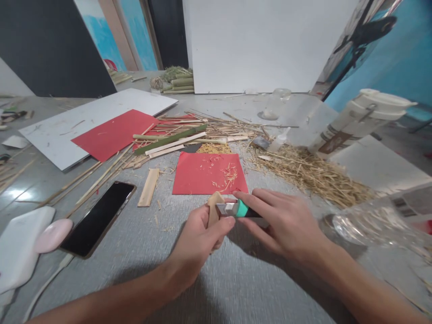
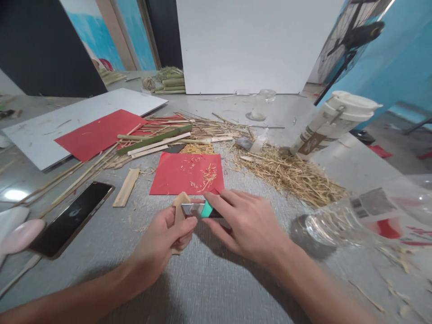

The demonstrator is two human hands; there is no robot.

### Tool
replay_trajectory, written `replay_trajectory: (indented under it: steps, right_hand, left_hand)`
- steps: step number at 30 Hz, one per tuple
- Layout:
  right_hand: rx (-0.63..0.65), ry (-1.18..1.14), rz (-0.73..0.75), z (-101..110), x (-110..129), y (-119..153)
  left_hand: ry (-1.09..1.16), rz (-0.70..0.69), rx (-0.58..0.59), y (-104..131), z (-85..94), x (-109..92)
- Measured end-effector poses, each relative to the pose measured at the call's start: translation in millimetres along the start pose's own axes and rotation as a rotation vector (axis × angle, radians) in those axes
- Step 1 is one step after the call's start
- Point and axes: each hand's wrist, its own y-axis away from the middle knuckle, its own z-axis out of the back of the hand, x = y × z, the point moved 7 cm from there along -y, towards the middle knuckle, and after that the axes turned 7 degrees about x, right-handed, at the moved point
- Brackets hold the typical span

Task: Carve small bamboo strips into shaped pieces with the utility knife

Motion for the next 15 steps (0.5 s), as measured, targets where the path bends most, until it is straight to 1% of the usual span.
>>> replay_trajectory:
  steps: [7,15]
  right_hand:
    - [-0.004,0.014,0.010,0.7,3.0,0.7]
    - [0.023,0.005,0.022,-0.7,3.4,1.2]
  left_hand:
    - [-0.020,0.025,0.045,-3.9,-0.3,9.8]
    - [-0.016,0.028,0.064,-1.7,-1.7,12.6]
